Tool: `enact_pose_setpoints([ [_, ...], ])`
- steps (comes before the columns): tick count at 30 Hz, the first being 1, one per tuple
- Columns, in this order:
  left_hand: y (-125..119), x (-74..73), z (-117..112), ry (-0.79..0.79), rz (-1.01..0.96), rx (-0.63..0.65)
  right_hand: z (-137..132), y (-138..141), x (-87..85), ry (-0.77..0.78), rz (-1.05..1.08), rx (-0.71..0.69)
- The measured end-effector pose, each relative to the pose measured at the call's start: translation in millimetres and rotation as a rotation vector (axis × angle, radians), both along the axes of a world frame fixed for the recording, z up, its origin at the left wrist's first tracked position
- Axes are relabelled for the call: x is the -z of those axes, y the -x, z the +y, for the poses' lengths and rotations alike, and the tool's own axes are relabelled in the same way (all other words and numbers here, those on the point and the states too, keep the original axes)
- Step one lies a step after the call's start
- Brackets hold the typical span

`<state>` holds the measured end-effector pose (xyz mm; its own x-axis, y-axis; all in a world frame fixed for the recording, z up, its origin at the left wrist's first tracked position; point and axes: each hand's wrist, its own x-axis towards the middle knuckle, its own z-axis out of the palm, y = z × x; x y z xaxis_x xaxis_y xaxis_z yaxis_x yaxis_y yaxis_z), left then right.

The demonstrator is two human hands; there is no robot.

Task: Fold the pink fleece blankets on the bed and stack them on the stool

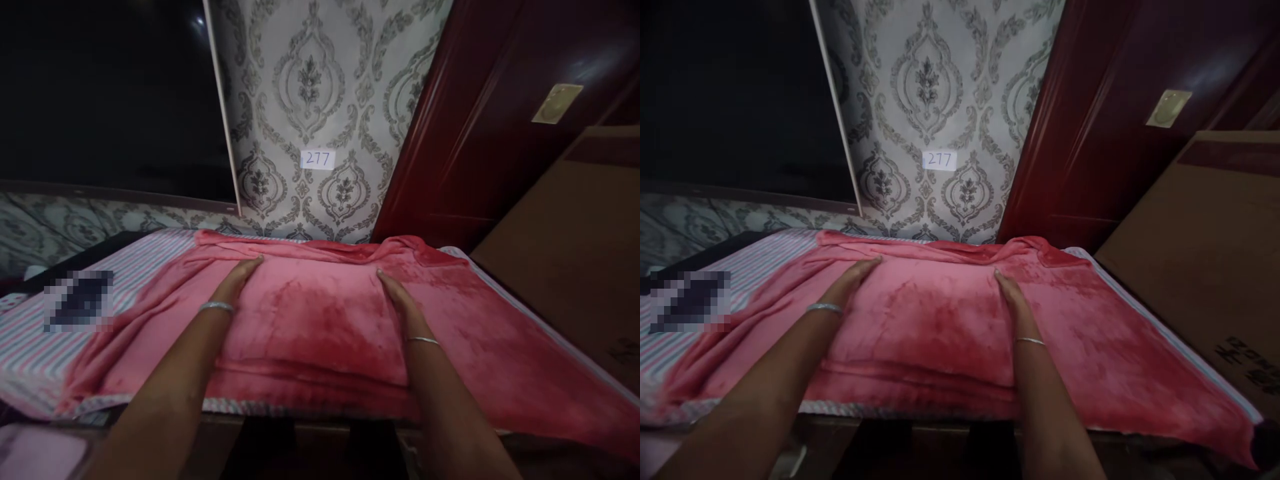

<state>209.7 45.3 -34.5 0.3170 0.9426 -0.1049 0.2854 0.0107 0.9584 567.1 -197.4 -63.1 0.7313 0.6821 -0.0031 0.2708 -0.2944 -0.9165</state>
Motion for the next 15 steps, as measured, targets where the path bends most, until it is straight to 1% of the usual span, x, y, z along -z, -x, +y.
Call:
enact_pose_setpoints([
  [2,10,0.3,-6,0.087,-0.040,0.062,-19,5,4.0,-0.010,0.106,-0.086],
  [4,19,0.5,-13,0.154,-0.094,0.109,-36,12,9.4,-0.071,0.189,-0.148],
  [6,26,-0.2,-22,0.196,-0.148,0.109,-50,19,14.7,-0.132,0.225,-0.177],
  [8,34,-1.3,-32,0.213,-0.187,0.112,-59,27,17.8,-0.143,0.224,-0.180],
  [10,40,-2.8,-42,0.207,-0.201,0.178,-65,34,17.0,-0.156,0.207,-0.187],
  [12,43,-5.7,-53,0.164,-0.204,0.237,-66,40,11.6,-0.176,0.187,-0.185],
  [13,43,-8.4,-57,0.128,-0.194,0.226,-66,42,7.2,-0.176,0.185,-0.178],
  [15,43,-17.1,-63,0.034,-0.173,0.144,-64,42,-4.3,-0.171,0.196,-0.154],
])
